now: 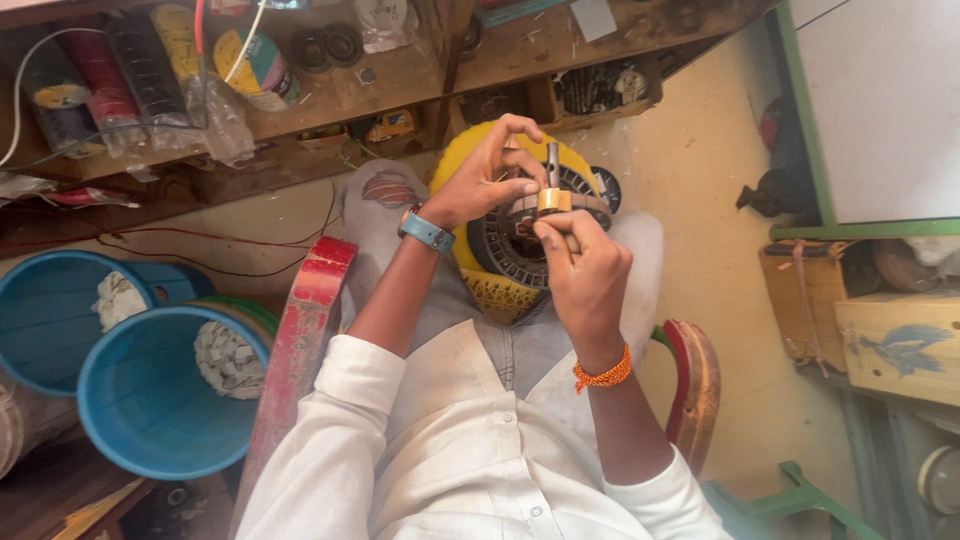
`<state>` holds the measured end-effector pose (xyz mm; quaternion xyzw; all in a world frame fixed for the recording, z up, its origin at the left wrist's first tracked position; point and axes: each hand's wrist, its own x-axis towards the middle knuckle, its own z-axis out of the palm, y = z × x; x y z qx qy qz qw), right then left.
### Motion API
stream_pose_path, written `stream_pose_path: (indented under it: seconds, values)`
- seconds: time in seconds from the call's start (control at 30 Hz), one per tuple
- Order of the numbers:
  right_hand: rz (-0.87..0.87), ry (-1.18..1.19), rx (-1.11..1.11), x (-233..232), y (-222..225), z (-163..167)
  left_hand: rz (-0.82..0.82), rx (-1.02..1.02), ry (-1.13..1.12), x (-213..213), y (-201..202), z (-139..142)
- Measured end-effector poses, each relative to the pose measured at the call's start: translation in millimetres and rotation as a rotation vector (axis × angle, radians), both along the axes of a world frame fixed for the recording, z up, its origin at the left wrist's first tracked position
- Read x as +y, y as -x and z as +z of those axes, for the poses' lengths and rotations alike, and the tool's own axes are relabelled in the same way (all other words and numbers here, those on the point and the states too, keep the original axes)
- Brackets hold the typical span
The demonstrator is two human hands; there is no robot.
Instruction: The person sits on a chair with an electric motor armature resting on their lap and works on it by hand, fitting and pressing small components onto the shaft and around the copper windings. They briefly reach toward a workbench holding pliers and screwdrivers before resuming working on the armature.
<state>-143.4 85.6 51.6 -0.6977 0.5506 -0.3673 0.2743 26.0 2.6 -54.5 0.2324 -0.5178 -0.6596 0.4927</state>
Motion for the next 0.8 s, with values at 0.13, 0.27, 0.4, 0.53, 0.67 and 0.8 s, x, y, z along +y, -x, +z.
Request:
stream_pose_path:
  seconds: [0.13, 0.27, 0.4, 0.53, 0.67, 0.8]
  values:
    - [-0.135, -0.077, -0.001, 13.2, 6.4, -18.6, -0.017, -0.039, 0.073, -3.3, 2.0, -5.1]
    - [-0.213, -0.154, -0.012, 20.1, 28.8, -35.0, -0.074, -0.043, 0.003, -6.4, 0.7, -4.3]
    - [-0.272, -0.209, 0.007, 29.5, 57.4, -46.7, 0.08, -0.16, 0.0, 16.6, -3.2, 13.4]
    - [-0.236, -0.175, 0.027, 24.4, 81.8, -44.6, 0.466, -0.438, 0.231, 60.7, 24.2, 31.0]
    - [0.012, 0.106, 0.164, -7.1, 98.1, -19.2, 0.736, -0.553, 0.136, 67.8, 59.3, 31.6]
    - [0.329, 0.36, 0.302, -46.1, 93.9, 9.3, 0.758, -0.55, 0.185, 64.5, 64.5, 22.4]
